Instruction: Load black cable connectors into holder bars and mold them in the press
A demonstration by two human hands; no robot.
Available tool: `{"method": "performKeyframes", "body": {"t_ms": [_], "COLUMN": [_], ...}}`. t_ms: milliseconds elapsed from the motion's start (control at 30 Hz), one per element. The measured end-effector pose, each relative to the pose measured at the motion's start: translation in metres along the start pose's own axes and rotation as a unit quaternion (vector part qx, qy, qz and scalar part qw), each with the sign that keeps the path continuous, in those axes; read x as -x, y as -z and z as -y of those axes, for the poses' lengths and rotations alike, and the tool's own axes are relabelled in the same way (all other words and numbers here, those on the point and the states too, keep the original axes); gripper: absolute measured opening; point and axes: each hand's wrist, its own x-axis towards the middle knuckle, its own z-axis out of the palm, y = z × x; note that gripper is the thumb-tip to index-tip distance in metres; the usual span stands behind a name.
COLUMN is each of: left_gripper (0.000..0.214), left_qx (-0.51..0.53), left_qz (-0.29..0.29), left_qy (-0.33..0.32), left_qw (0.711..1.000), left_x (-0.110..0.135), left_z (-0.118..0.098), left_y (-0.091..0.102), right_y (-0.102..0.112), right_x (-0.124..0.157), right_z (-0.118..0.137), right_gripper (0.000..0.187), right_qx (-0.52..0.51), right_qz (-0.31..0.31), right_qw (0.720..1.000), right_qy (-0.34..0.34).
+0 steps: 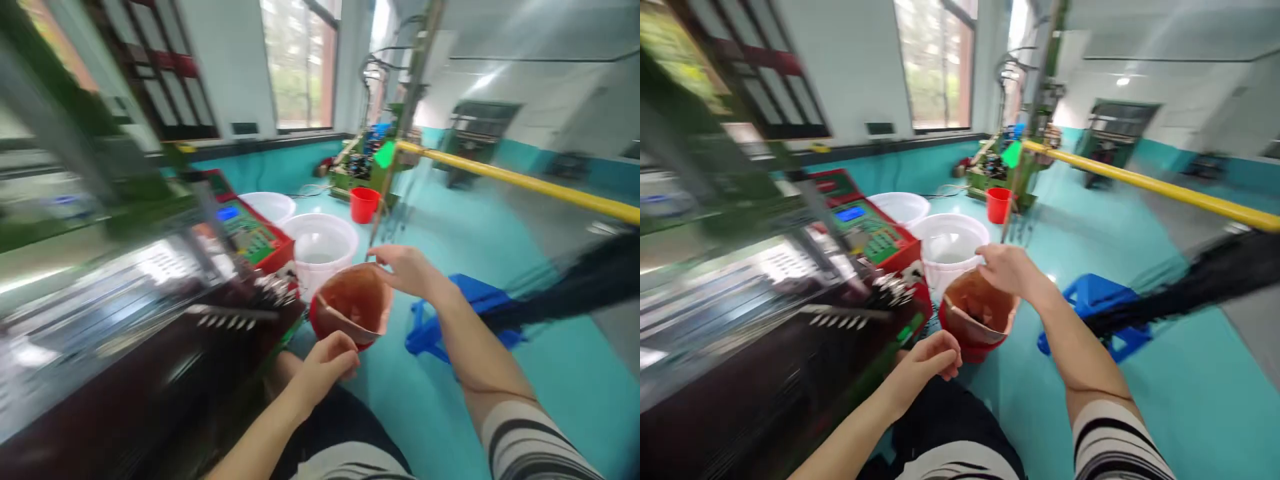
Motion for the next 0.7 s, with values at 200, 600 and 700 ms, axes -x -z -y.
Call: {"method": "performKeyframes", "body": {"t_ms": [200,600,700], "left_gripper": [0.008,0.016,0.023], "left_qx": [-0.127,-0.219,-0.243], "left_qz": [-0.154,-0.449,-0.436], "left_qy": [-0.086,-0.06,-0.016], "left_qw": [0.976,0.864,0.866], "left_x": [0.091,0.153,0.139], "left_z": [-0.004,0.047,0.052], "left_y": [0.042,0.093,0.093], "right_y": [-0.078,-0.127,-0.13], "right_x": [-0.105,-0.126,-0.134], "right_z": [0.137,0.147,0.143], "right_gripper": [0.031,0.036,0.035], "right_qx": [0.007,0.047,0.049], "right_qz": [0.261,0.376,0.361], "right_qw": [0.929,0.901,0.909], "right_qy": [0.263,0.212,0.203]}}
